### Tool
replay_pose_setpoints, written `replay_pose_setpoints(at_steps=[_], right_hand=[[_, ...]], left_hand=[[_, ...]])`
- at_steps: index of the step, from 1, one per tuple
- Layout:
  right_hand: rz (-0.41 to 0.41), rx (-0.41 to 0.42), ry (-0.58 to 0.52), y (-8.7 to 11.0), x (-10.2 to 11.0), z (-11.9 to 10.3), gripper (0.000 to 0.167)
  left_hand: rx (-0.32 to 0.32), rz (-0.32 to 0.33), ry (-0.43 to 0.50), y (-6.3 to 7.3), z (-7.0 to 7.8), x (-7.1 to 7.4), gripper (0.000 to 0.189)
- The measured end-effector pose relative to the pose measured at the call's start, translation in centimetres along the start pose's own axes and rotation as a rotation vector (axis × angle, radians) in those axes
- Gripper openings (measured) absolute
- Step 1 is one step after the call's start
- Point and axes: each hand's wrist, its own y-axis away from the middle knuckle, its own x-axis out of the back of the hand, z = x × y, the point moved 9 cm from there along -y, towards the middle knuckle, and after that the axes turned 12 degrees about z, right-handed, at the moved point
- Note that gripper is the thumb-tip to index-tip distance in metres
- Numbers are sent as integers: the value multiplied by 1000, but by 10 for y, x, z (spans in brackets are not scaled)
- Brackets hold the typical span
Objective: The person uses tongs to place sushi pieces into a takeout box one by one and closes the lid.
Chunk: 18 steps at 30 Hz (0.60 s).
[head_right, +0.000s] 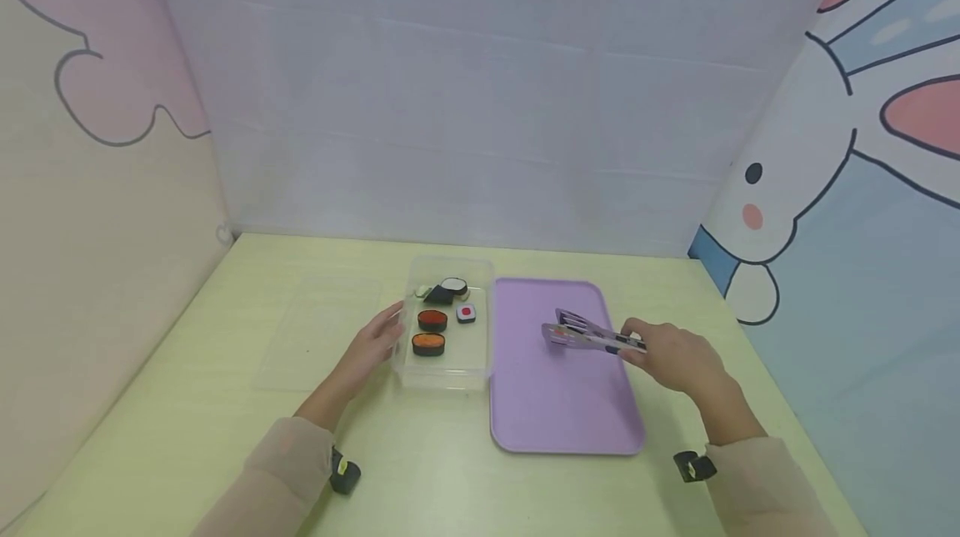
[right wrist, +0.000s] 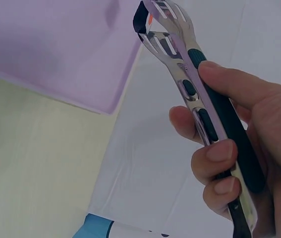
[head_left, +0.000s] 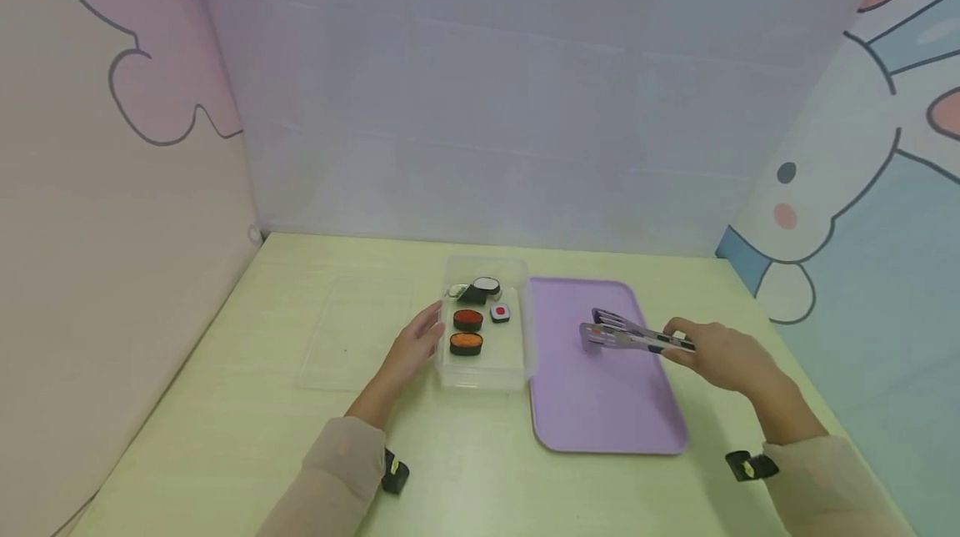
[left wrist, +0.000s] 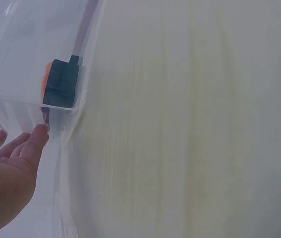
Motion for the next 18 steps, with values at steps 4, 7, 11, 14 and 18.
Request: replay_pose_setpoints(at_steps=[4, 7, 11, 14, 18], right_hand=[[15, 13, 3, -7, 10, -9, 30], [14, 12, 7, -14, 15, -16, 31], [15, 16, 18, -24, 20, -25, 34], [25, 35, 15, -31, 24, -34, 34], [34, 57, 14, -39, 28, -46, 36]], left_hand=[[8, 8, -5, 0, -1, 1, 50], [12, 11, -8, 0, 0, 1, 50], [13, 10, -3, 2, 1, 0, 49], [15, 13, 2, 2, 2, 0, 49], [11, 16, 7, 2, 2, 1, 49]])
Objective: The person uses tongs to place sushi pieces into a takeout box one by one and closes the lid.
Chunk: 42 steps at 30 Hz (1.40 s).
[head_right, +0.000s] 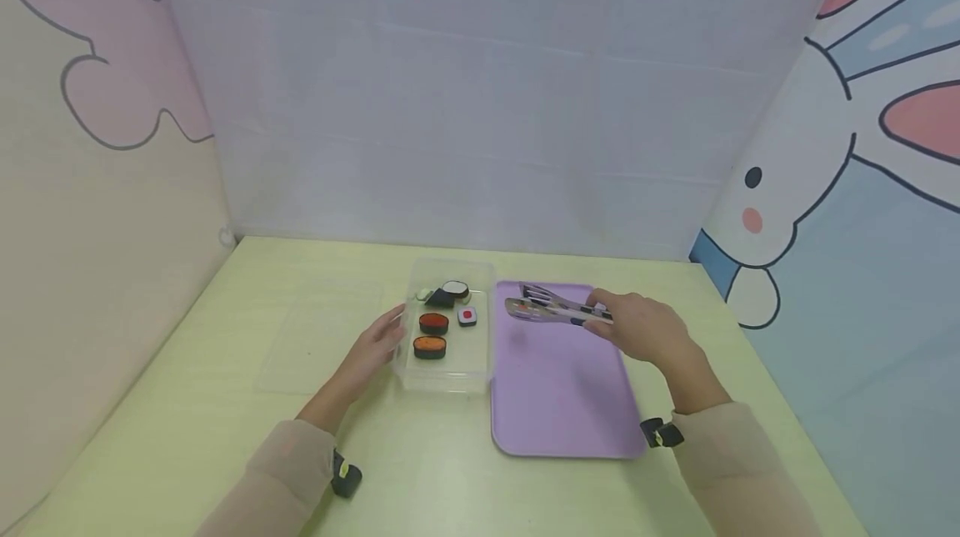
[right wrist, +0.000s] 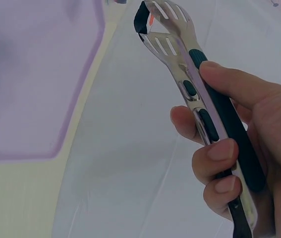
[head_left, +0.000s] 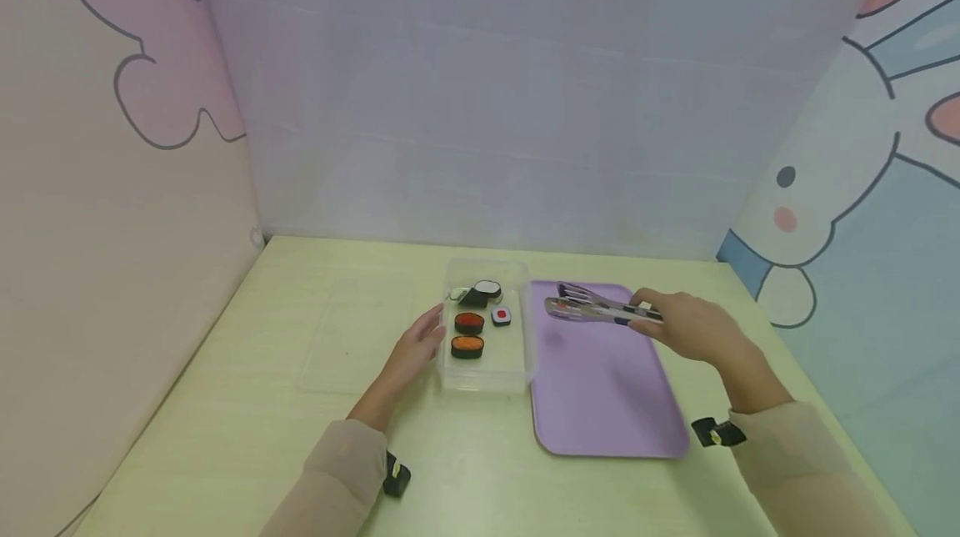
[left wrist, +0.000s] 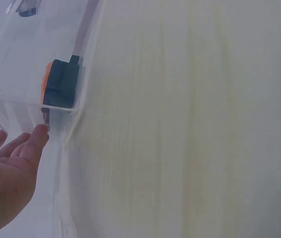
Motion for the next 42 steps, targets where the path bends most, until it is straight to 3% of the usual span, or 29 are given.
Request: replay_pose_setpoints(at_steps=[10, 21, 42], right_hand=[[-9, 25, -14, -20, 1, -34, 35], [-20, 98, 0, -28, -26, -66, 25], [-22, 125, 6, -30, -34, -74, 24]], left_hand=[[0, -9, -6, 2, 2, -1, 49], [-1, -12, -14, 1, 2, 0, 50], [-11, -10, 8, 3, 3, 0, 49]])
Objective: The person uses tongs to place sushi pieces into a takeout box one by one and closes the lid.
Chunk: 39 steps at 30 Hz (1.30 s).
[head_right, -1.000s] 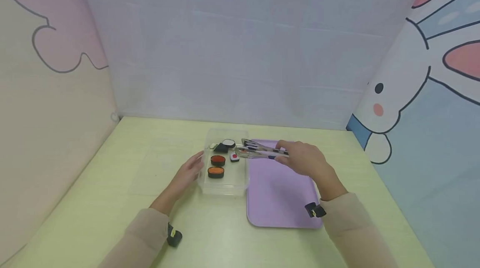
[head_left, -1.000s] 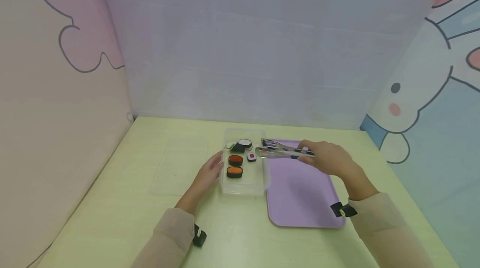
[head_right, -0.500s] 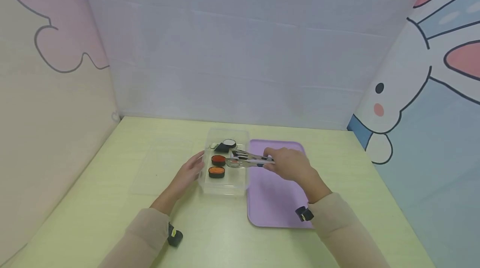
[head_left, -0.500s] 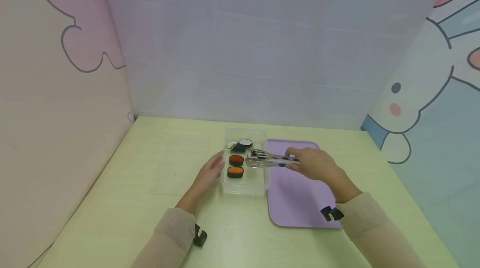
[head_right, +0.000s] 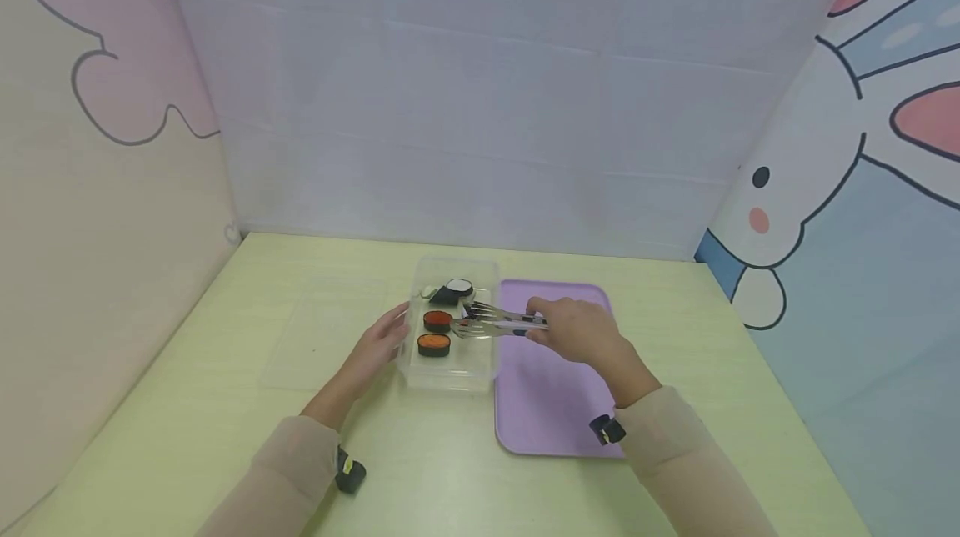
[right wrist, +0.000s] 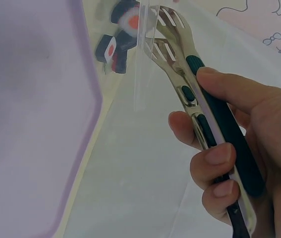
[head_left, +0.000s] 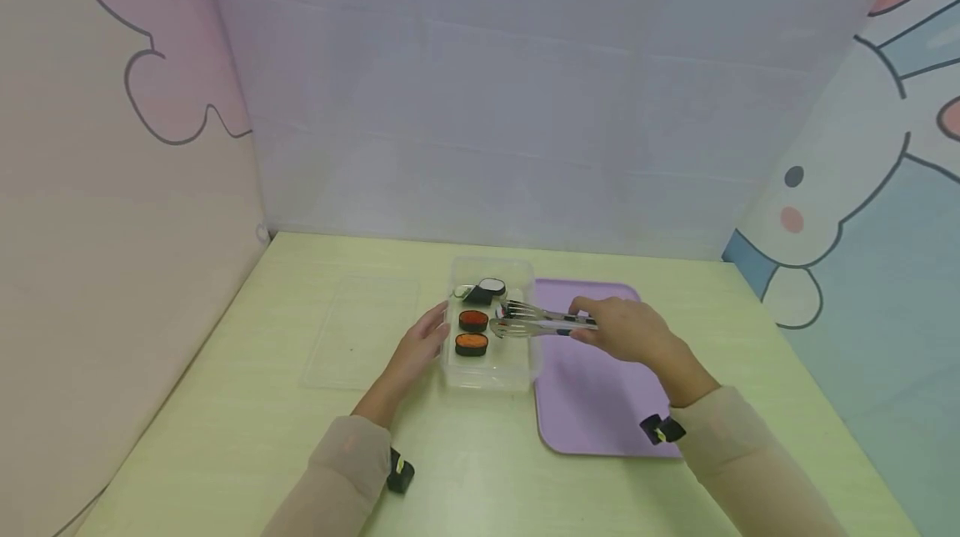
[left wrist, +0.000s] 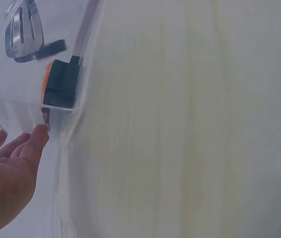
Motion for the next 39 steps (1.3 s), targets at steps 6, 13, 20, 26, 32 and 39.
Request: replay_pose_setpoints(at_steps=[6, 13, 20, 26, 32, 39], right_hand=[[2, 13, 16, 1, 4, -2, 24], [18, -18, -2, 7, 12, 6, 26], [107, -188, -134, 16, 15, 36, 42], [185, -365, -279, 29, 2, 70, 58], [228, -484, -420, 43, -20, 104, 64], [214, -564, -639, 57, -38, 131, 65]], left_hand=[[-5, -7, 5, -2, -1, -2, 49], [-2, -10, 6, -3, -1, -3, 50], [10, 2, -14, -3, -2, -3, 49], [14, 1, -6, -3, -2, -3, 49], [15, 5, -1, -3, -3, -2, 49], [28, 6, -17, -5, -7, -1, 50]])
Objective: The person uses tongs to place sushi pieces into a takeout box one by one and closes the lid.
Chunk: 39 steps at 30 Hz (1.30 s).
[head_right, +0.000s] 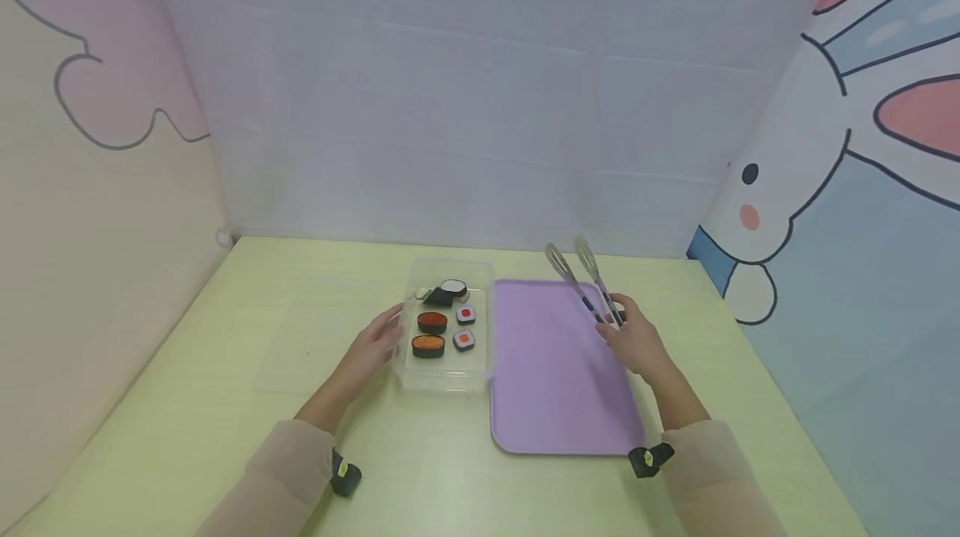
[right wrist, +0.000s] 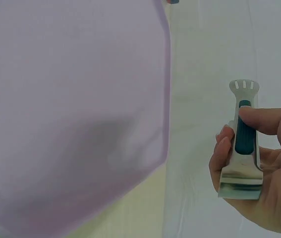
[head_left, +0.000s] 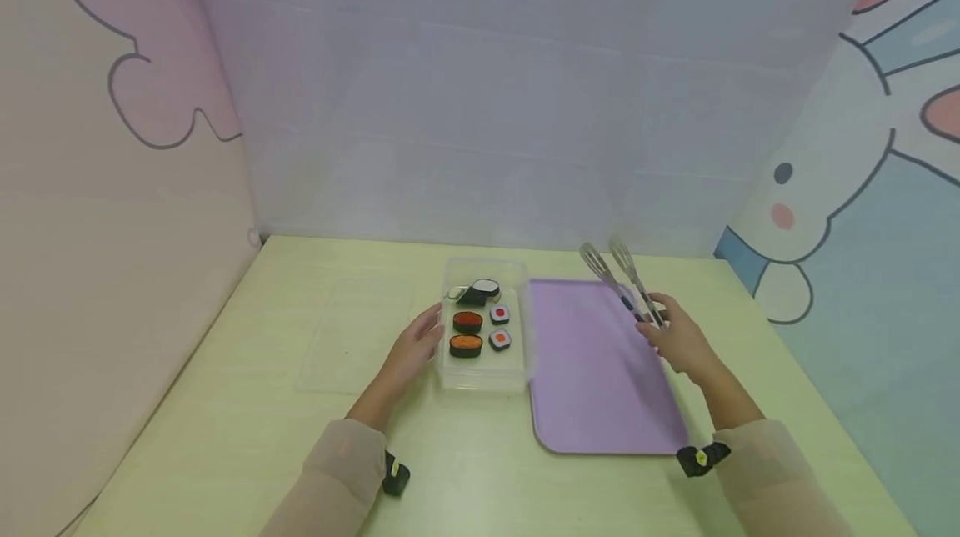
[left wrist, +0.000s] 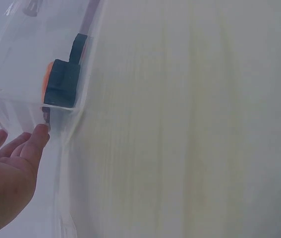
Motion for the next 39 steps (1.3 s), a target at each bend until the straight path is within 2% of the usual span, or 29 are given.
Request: replay_pose_setpoints(at_steps=[4, 6, 10, 12, 13, 25, 39], right_hand=[[-15, -49, -86, 2, 4, 16, 68], [-16, -71, -106, 2, 6, 25, 69], [-2, -91, -136, 1, 9, 40, 69], [8, -100, -148, 0, 9, 46, 68], [13, -105, -155, -1, 10, 48, 68], [71, -203, -144, -8, 14, 82, 68], [73, -262, -54, -6, 11, 97, 68]], left_hand=[[2, -4, -10, 1, -1, 0, 50], [2, -12, -9, 4, 4, 0, 50], [4, -17, -14, 3, 4, 1, 50], [5, -19, -16, 3, 4, 1, 50], [3, -15, -20, 0, -1, 1, 50], [3, -20, -2, 0, 0, 0, 50], [16, -23, 5, 1, 1, 0, 51]])
